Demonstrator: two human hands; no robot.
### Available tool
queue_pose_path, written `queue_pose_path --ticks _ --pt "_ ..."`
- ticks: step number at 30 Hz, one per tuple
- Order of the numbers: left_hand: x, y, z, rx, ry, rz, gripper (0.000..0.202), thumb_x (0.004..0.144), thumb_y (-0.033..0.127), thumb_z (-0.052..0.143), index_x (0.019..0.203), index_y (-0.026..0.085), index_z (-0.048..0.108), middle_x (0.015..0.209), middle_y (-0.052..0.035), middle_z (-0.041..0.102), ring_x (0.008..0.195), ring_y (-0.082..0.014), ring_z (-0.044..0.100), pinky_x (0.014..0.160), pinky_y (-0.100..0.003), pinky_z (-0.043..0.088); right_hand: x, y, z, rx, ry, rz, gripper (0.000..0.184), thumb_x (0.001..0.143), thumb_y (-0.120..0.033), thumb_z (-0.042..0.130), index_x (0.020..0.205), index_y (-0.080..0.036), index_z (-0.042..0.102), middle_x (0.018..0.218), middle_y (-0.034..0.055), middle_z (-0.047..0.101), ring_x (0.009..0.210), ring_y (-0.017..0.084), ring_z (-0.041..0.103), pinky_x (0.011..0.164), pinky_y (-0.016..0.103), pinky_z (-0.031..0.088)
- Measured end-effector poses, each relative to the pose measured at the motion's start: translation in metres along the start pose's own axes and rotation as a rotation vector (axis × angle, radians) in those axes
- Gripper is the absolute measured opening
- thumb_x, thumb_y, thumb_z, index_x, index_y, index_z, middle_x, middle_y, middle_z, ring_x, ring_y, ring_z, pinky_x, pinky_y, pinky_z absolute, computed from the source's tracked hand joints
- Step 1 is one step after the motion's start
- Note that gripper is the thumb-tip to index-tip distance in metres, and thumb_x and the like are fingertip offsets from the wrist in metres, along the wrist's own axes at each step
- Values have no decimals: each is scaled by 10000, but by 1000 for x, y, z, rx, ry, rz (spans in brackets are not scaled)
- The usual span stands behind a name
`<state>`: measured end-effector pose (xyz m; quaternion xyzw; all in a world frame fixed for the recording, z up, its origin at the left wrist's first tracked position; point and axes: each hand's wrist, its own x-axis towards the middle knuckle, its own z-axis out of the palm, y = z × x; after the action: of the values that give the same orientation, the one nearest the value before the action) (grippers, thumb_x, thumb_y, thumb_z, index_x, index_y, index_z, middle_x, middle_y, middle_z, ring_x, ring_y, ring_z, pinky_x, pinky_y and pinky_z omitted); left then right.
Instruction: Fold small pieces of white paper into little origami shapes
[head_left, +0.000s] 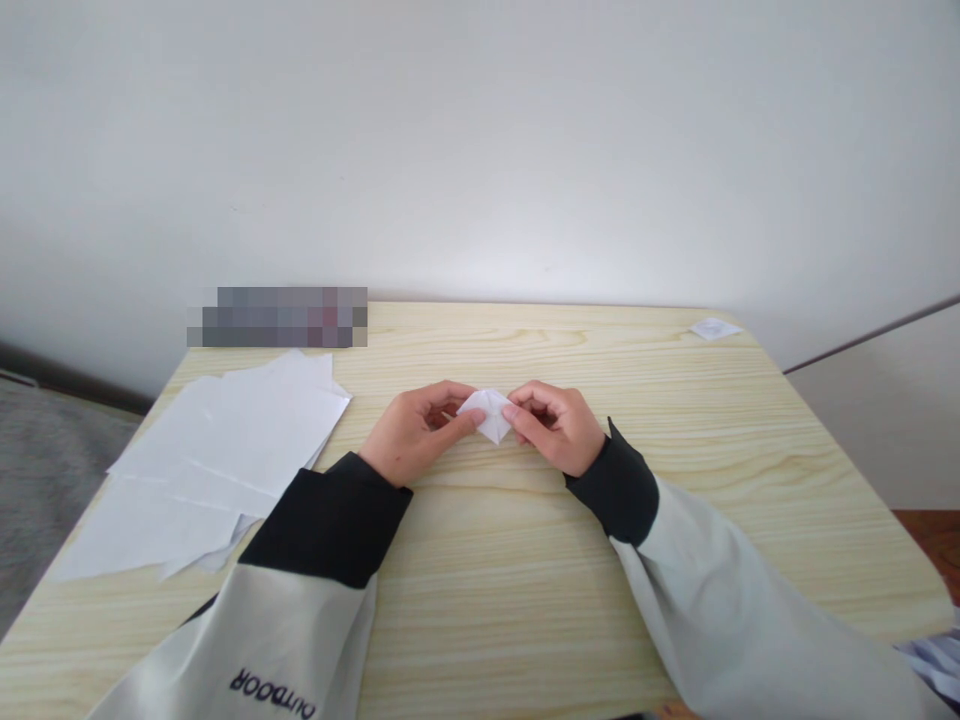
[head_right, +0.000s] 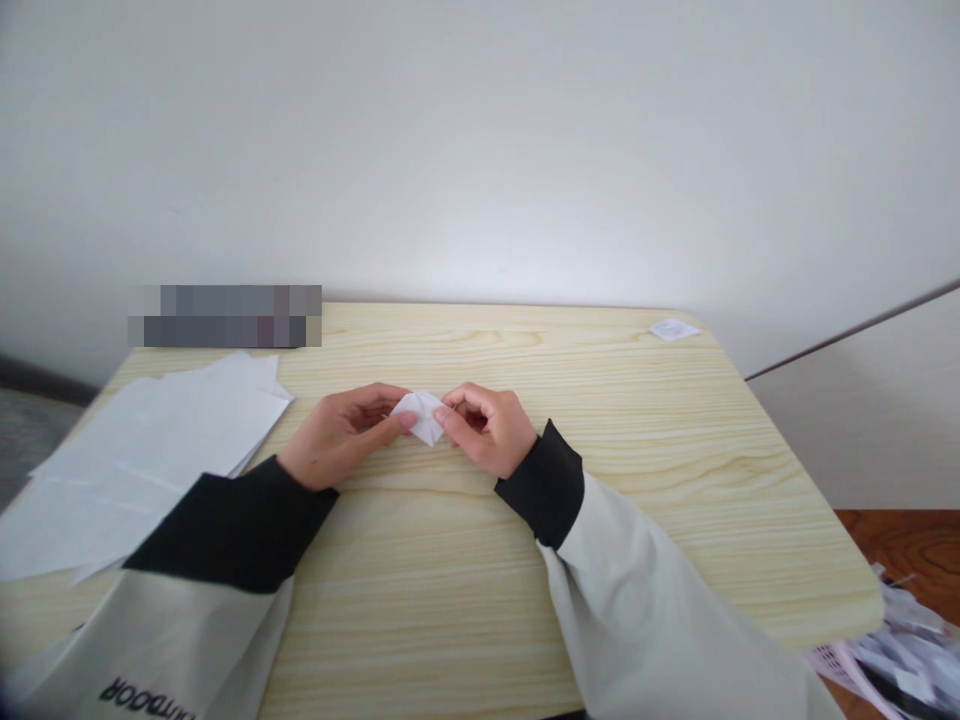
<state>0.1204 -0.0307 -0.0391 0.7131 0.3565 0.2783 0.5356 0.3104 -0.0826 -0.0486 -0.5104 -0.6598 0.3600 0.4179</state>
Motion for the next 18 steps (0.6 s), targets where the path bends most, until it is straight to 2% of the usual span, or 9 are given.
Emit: queue_pose_path --ticks 6,10,14,18 --pt "-1 1 1 81 -29 -44 361 741 427 652 939 126 667 813 -60 694 687 -159 613 634 -261 484 1 2 1 -138 -59 -94 143 811 -293 578 784 -155 603 497 -59 483 394 42 377 402 175 294" --pt "-1 0 2 92 -35 -27 360 742 443 648 924 134 670 809 -50 690 689 -156 604 633 -260 477 1 3 1 -165 -44 -137 142 806 -289 589 775 -154 616 493 -58 497 395 39 380 407 170 299" --pt "-1 -1 1 95 -18 -26 357 734 418 655 957 140 651 833 -44 687 673 -149 601 624 -259 478 0 0 1 -112 -19 -68 159 830 -301 560 797 -156 614 498 -41 546 404 54 443 409 166 334" --pt "0 -1 2 66 7 -36 299 734 395 650 879 134 639 799 -38 674 668 -143 596 618 -248 470 0 -2 1 -60 -4 -32 179 863 -303 511 836 -158 614 549 -15 613 428 66 504 431 168 376"
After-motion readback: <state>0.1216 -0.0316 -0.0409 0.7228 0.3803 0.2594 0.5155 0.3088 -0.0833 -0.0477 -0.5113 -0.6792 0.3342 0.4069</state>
